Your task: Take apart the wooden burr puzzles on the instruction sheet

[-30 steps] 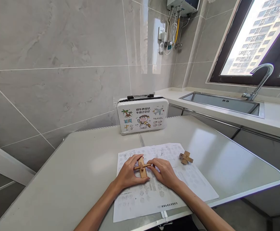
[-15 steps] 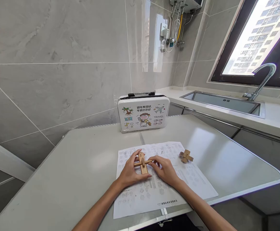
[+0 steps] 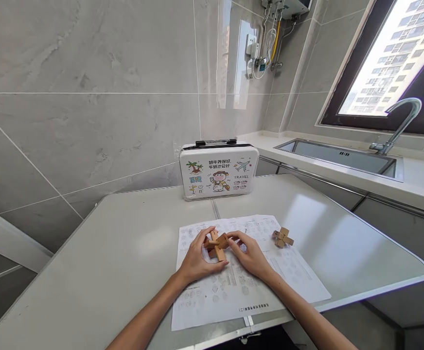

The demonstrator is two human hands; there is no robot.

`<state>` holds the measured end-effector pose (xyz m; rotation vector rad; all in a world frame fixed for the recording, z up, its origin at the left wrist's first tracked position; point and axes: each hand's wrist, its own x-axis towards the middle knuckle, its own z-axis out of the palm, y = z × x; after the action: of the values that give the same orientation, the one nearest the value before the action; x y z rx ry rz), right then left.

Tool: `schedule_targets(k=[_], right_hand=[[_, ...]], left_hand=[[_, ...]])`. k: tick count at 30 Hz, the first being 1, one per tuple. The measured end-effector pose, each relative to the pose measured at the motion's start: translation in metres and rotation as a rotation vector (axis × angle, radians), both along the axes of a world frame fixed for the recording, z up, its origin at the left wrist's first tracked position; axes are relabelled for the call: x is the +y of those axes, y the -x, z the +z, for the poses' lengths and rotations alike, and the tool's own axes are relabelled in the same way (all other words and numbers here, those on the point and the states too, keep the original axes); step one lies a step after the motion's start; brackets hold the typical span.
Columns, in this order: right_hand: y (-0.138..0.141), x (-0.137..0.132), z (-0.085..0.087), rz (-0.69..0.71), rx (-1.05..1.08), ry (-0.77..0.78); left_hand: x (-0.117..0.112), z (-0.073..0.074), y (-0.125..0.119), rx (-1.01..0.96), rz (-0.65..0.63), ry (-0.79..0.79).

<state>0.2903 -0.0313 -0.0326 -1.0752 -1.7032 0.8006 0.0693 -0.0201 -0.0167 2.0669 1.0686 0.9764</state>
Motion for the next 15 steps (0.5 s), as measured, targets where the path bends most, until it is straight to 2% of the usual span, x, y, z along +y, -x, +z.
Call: schedule_targets(k=[4, 9, 15], right_hand=[[-0.0014, 0.0021, -0.0010, -0.017, 0.015, 0.047], [-0.0025, 0.0012, 0.0014, -0.029, -0.005, 0.035], [-0.0060, 0.0012, -0.0001, 0.086, 0.056, 0.234]], left_hand=[[-0.0016, 0.0014, -0.0011, 0.073, -0.042, -0.064], [-0.0037, 0.0043, -0.0023, 0.119, -0.087, -0.087], [-0.0042, 0.0043, -0.0025, 0.150, -0.081, -0.069]])
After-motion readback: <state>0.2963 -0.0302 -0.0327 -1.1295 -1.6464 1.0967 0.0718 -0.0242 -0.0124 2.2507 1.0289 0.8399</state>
